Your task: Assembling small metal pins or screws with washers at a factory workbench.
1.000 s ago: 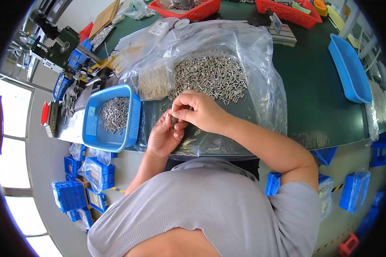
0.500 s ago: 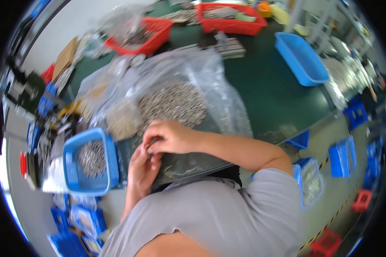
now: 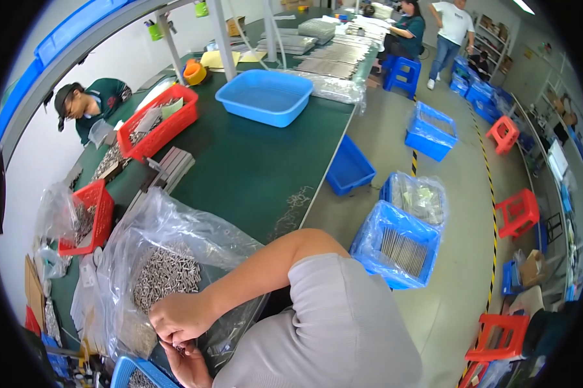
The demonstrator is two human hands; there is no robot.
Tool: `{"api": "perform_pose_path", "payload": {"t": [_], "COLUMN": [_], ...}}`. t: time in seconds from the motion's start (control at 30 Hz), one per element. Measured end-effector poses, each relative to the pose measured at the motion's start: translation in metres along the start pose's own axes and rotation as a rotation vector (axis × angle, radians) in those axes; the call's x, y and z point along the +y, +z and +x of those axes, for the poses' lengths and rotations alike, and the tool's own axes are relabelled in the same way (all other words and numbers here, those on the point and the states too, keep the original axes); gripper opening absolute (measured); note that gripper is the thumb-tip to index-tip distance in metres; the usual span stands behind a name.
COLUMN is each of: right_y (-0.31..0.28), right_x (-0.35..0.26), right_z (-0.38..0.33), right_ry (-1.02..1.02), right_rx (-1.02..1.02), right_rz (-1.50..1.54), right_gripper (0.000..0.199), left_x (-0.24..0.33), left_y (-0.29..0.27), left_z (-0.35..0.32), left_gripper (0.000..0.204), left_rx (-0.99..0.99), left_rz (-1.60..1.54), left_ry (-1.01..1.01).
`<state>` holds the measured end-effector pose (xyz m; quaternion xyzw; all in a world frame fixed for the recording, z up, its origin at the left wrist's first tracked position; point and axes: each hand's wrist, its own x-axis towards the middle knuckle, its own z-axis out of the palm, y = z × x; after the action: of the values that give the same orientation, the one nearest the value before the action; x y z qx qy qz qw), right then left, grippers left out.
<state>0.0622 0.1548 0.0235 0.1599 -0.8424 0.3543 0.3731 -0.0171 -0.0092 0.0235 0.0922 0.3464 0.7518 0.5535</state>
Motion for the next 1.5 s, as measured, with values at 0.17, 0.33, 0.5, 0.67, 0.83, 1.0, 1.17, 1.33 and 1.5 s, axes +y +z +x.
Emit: {"api": "perform_pose_path", "payload": {"t": [0.17,0.33,0.5,0.67,0.83,1.0,1.17,1.33,1.5], "right_y": [0.0,0.007,0.004,0.006,0.005,-0.006,-0.01,-0.006,-0.004], "right_x": [0.004,0.003,0.003,0.002,0.001,-0.008,-0.003,0.002,0.002], "right_z": [0.003,0.001,0.001,0.003,0.007,0.009,0.002,0.003,0.004], "right_ry": [-0.067,0.005,-0.195,-0.21,-0.04,0.13,0.144,0.183,0.238], "right_rx": [0.057,0.074,0.024,0.033,0.066,0.045,-0.024,-0.067,-0.071], "right_rz": [0.022,0.03,-0.146,-0.098,0.164,0.142,0.12,0.11,0.1], "right_gripper": [0.012,0.012,0.014,0.016,0.014,0.012,0.012,0.011,0.008], "left_x": [0.001,0.006,0.015,0.012,0.031,0.089,0.136,0.162,0.148], "left_y": [0.004,0.004,-0.012,-0.015,-0.006,-0.015,-0.095,-0.126,-0.117], "left_z": [-0.001,-0.002,-0.008,-0.011,-0.015,-0.05,-0.037,-0.064,-0.067], "left_gripper": [0.035,0.035,0.035,0.032,0.029,0.02,0.021,0.022,0.03], "left_rx": [0.042,-0.054,-0.027,-0.088,-0.08,-0.105,0.015,0.229,0.053], "left_rz": [0.0,0.044,-0.002,0.13,-0.125,-0.219,-0.161,-0.081,-0.019], "left_ry": [0.005,-0.016,0.028,-0.009,-0.126,-0.029,0.057,0.259,0.1]}}
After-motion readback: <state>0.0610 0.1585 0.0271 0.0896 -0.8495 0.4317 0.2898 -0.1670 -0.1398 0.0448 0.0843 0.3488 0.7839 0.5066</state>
